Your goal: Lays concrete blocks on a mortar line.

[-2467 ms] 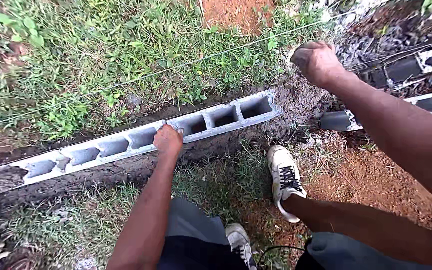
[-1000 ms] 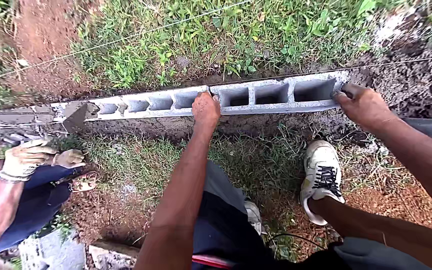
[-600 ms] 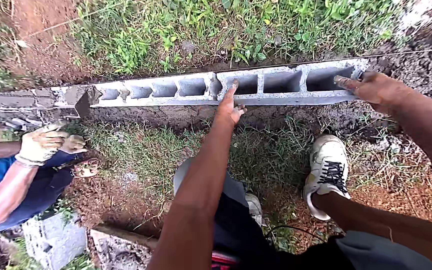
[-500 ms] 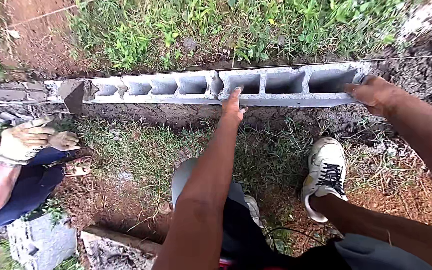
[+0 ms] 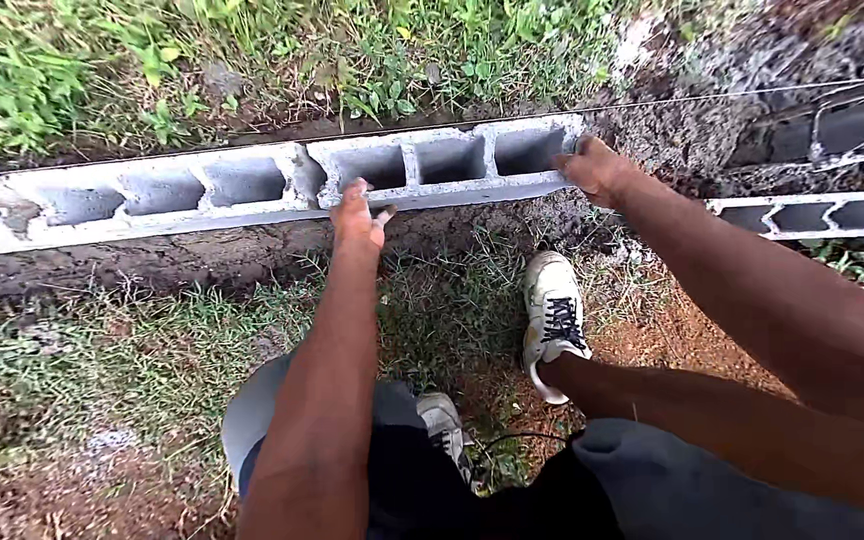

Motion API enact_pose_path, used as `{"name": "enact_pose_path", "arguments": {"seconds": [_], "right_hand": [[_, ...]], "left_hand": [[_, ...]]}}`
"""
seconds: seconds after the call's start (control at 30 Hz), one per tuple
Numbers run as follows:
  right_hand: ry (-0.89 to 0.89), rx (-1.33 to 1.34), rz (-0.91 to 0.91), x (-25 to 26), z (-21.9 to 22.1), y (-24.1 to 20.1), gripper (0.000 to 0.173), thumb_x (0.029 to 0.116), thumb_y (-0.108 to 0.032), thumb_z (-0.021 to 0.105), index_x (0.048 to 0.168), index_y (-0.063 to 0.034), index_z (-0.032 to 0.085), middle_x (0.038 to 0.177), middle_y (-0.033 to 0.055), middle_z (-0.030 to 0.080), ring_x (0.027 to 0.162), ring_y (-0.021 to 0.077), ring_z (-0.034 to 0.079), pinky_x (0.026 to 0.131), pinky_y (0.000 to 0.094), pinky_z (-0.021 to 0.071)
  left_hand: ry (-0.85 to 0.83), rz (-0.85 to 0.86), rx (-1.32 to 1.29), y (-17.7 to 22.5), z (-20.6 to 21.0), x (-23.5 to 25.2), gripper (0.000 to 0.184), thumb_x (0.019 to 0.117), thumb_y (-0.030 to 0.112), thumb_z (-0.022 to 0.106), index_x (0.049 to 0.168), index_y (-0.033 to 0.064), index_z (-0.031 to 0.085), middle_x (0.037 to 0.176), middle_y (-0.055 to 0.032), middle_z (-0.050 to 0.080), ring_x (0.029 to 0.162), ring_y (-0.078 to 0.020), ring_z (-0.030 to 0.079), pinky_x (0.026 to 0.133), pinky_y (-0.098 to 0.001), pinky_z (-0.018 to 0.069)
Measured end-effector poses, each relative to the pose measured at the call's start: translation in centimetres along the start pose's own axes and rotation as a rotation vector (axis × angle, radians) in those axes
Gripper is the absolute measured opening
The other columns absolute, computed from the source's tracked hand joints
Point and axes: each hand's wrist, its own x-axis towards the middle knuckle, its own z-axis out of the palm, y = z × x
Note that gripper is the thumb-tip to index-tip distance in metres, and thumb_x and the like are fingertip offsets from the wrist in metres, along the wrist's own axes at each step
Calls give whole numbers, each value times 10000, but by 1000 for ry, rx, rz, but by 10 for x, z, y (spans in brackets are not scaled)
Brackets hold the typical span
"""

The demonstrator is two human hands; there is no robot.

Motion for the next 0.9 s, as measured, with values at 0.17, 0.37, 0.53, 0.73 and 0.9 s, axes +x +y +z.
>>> {"name": "enact_pose_path", "arguments": {"seconds": [0.17, 0.37, 0.53, 0.73, 0.9], "right_hand": [[7, 21, -25, 1, -2, 6, 378, 992, -205, 605, 1301, 2, 539, 1178, 156, 645, 1046, 204, 668, 919, 432, 564], [40, 38, -20, -3, 7, -2, 308, 1003, -153, 583, 1264, 3, 531, 1122, 121, 622, 985, 143, 644, 878, 378, 559], [49, -24, -16, 0, 5, 2, 356, 1007, -222, 592, 1245, 37, 541, 1122, 157, 628, 985, 187, 648, 890, 429, 554], [73, -50, 28, -7, 8, -8, 348, 1004, -206, 606, 1225, 52, 528, 1133, 187, 602, 996, 227, 618, 894, 462, 522], [54, -54, 26, -2, 7, -4, 369, 1002, -209, 600, 1237, 65, 524, 1147, 210, 611, 1027, 254, 632, 911, 477, 527]], "left_hand": [[9, -19, -8, 5, 1, -3, 509, 1049, 209, 550, 1499, 47, 378, 1462, -224, 463, 1254, -353, 563, 929, -532, 564], [2, -24, -23, 10, -2, 0, 488, 1038, 185, 579, 1466, 22, 411, 1395, -238, 502, 1166, -350, 603, 882, -519, 580], [-1, -37, -34, 8, -2, 0, 516, 1036, 206, 589, 1477, 16, 400, 1410, -237, 503, 1197, -352, 598, 896, -523, 582], [-21, -52, -57, 8, -5, 2, 560, 1023, 208, 618, 1500, 40, 379, 1447, -225, 484, 1232, -352, 580, 924, -524, 568], [-32, -68, -63, 8, -9, 5, 546, 1042, 295, 582, 1506, 72, 402, 1507, -203, 445, 1317, -356, 528, 978, -546, 541]]}}
